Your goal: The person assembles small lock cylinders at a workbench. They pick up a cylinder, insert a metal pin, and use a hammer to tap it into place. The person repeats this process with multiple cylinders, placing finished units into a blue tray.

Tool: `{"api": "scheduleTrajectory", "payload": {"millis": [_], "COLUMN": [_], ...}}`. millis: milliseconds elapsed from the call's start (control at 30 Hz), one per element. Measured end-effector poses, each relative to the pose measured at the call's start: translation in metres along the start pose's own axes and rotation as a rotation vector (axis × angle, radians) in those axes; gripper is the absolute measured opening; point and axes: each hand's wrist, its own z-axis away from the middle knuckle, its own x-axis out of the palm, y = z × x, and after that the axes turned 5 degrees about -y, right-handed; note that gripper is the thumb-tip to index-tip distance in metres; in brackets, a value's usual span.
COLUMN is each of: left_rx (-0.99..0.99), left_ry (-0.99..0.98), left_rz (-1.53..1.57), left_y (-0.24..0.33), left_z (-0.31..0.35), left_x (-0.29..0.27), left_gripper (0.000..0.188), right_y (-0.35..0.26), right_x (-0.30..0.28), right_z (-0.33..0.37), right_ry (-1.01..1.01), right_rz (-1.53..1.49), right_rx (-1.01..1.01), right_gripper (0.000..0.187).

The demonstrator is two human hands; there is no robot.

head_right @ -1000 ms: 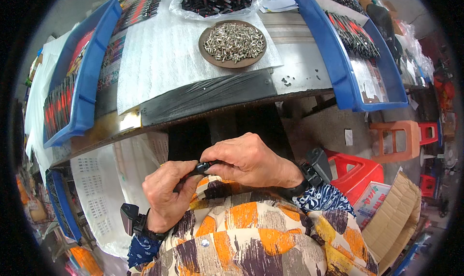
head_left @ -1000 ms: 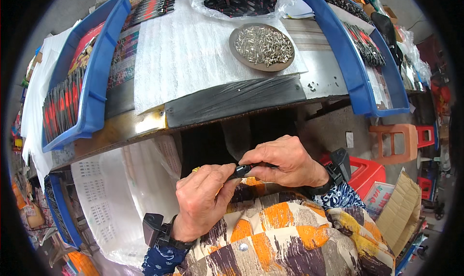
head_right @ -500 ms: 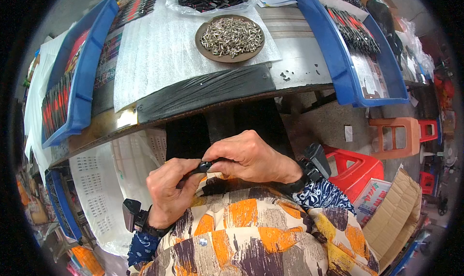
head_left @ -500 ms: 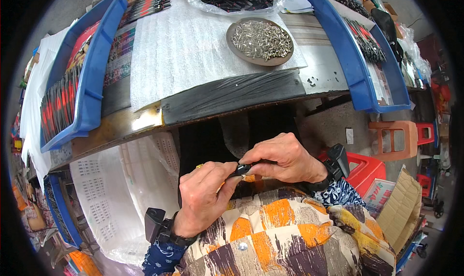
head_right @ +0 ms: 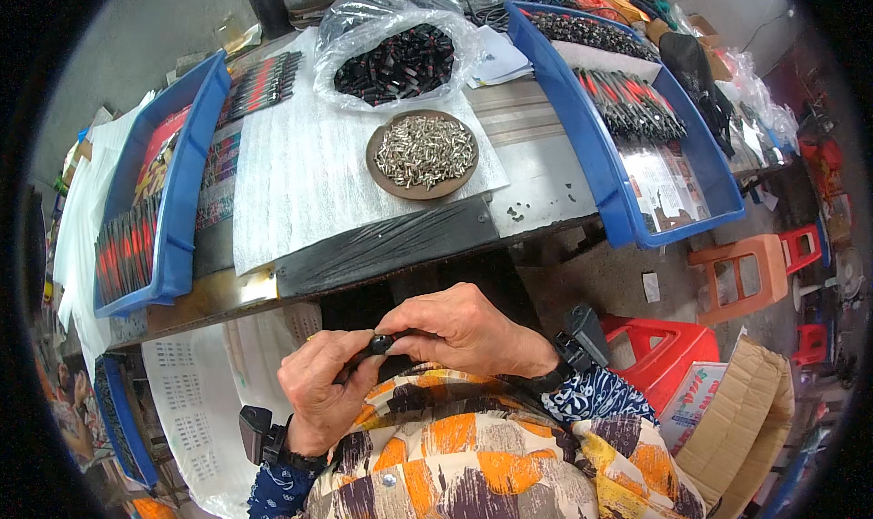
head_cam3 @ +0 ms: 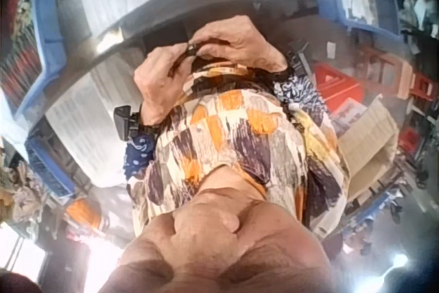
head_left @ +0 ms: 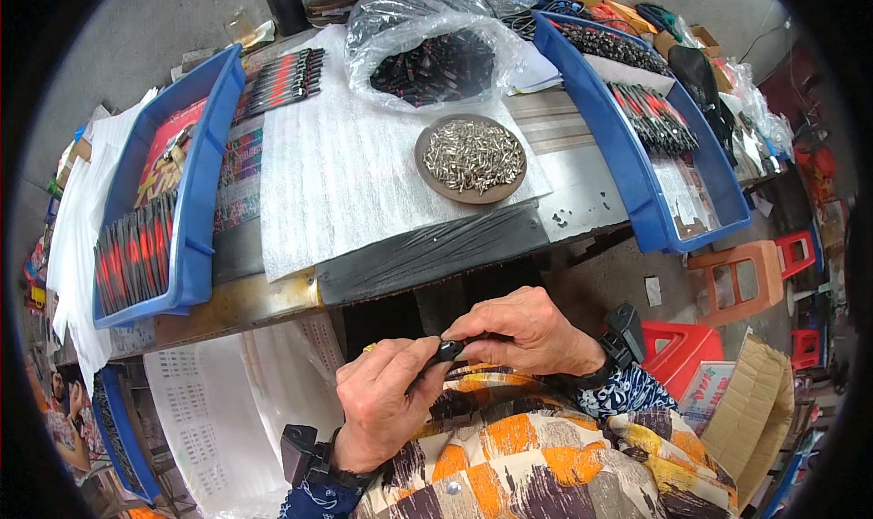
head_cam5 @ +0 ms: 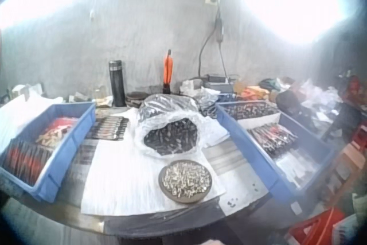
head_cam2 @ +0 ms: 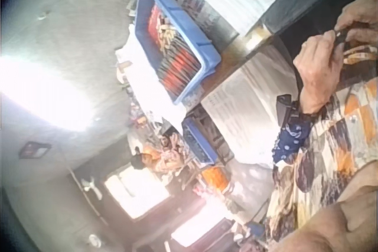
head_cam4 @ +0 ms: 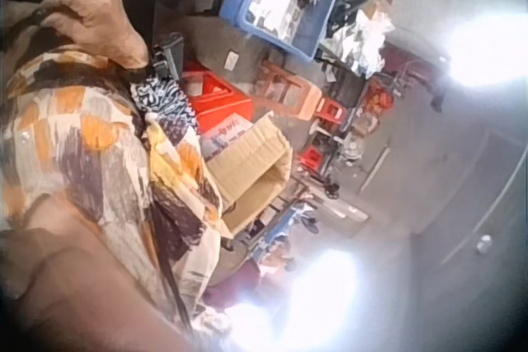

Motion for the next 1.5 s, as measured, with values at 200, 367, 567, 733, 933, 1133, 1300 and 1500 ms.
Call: {"api": "scheduleTrajectory", "payload": {"millis": [200,367,567,733,933,1133,1300,1500], "left_rx": [-0.036,-0.062,-0.072,-0.096,-0.096,-0.048,-0.058,-0.073], "left_ry": [0.047,0.090,0.155,0.152,0.158,0.174,0.170,0.162], "left_rz": [-0.025,-0.052,-0.147,-0.188,-0.185,-0.198,-0.186,-0.185], "left_y": [-0.003,-0.007,-0.011,-0.012,-0.012,-0.014,-0.011,-0.008], "left_z": [-0.014,-0.020,-0.024,-0.025,-0.023,-0.021,-0.018,-0.016], "left_x": [-0.007,-0.017,-0.026,-0.030,-0.029,-0.029,-0.029,-0.029], "left_gripper": [0.028,0.027,0.026,0.026,0.025,0.018,0.018,0.022], "right_y": [-0.005,0.017,0.030,0.033,0.034,0.032,0.029,0.030], "right_x": [-0.034,-0.057,-0.057,-0.054,-0.055,-0.057,-0.054,-0.058], "right_z": [-0.011,-0.030,-0.038,-0.041,-0.044,-0.043,-0.041,-0.041], "right_ry": [0.098,0.381,0.364,0.378,0.357,0.356,0.367,0.311], "right_rz": [0.247,0.849,0.871,0.904,0.884,0.851,0.928,0.862], "right_rx": [0.027,-0.005,0.081,0.099,0.122,0.185,0.133,0.124], "right_gripper": [0.025,0.019,0.021,0.021,0.018,0.018,0.019,0.016]}}
